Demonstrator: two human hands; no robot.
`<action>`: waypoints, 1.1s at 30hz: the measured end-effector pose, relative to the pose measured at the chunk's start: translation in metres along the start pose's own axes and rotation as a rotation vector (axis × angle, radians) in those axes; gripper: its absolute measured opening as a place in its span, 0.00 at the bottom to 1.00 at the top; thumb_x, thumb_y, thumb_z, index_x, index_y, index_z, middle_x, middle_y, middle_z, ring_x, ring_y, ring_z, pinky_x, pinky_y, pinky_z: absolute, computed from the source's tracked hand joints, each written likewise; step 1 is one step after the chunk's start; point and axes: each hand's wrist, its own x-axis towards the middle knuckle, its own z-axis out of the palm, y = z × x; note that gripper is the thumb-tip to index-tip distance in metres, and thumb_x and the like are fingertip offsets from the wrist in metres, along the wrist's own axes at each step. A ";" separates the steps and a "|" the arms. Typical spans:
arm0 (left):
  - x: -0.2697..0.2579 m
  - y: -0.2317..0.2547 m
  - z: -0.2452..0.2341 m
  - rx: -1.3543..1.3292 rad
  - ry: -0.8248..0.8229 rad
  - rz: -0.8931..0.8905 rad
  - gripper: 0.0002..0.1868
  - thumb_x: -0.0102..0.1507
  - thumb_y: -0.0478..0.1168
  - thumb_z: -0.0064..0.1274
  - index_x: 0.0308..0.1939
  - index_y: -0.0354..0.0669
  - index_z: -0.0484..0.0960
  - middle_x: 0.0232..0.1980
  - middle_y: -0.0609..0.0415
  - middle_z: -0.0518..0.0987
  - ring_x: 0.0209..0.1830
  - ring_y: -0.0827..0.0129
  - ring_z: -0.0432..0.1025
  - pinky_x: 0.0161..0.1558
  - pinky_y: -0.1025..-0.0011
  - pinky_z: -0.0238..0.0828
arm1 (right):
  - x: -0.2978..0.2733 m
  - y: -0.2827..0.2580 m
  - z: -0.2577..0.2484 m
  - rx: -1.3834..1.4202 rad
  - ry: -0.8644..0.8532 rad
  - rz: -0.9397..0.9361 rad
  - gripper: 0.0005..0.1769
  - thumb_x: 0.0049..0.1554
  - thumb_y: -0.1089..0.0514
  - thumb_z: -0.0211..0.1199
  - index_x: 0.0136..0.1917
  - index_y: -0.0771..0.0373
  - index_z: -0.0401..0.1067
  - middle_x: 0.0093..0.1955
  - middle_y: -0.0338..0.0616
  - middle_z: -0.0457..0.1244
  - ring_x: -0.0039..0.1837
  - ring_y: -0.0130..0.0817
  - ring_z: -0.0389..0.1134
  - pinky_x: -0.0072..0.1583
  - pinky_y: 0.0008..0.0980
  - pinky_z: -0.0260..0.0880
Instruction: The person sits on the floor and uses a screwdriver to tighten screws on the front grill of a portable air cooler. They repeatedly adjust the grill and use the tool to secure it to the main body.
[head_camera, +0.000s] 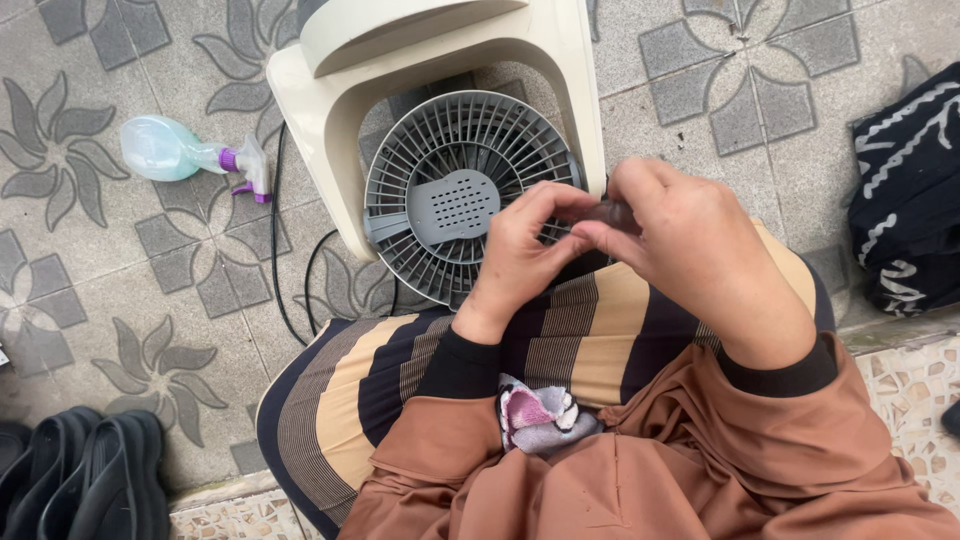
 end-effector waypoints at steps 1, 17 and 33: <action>0.000 0.001 -0.001 -0.068 -0.002 -0.032 0.17 0.62 0.31 0.65 0.54 0.39 0.81 0.51 0.53 0.82 0.50 0.68 0.81 0.53 0.72 0.81 | -0.002 0.001 0.001 0.052 0.037 0.001 0.21 0.53 0.54 0.76 0.50 0.66 0.69 0.42 0.51 0.67 0.43 0.48 0.71 0.43 0.39 0.71; -0.006 -0.024 -0.011 0.252 0.313 0.014 0.10 0.72 0.32 0.50 0.56 0.43 0.82 0.66 0.49 0.77 0.76 0.50 0.67 0.74 0.59 0.67 | -0.004 0.003 -0.009 0.113 0.075 -0.042 0.17 0.61 0.58 0.68 0.58 0.67 0.66 0.45 0.52 0.69 0.46 0.49 0.72 0.46 0.38 0.71; -0.005 -0.024 -0.012 0.295 0.308 0.017 0.10 0.71 0.32 0.51 0.55 0.43 0.82 0.65 0.50 0.77 0.75 0.52 0.68 0.74 0.58 0.67 | -0.006 -0.001 -0.012 0.116 0.087 -0.048 0.17 0.61 0.59 0.69 0.58 0.67 0.67 0.46 0.53 0.69 0.47 0.49 0.72 0.46 0.38 0.71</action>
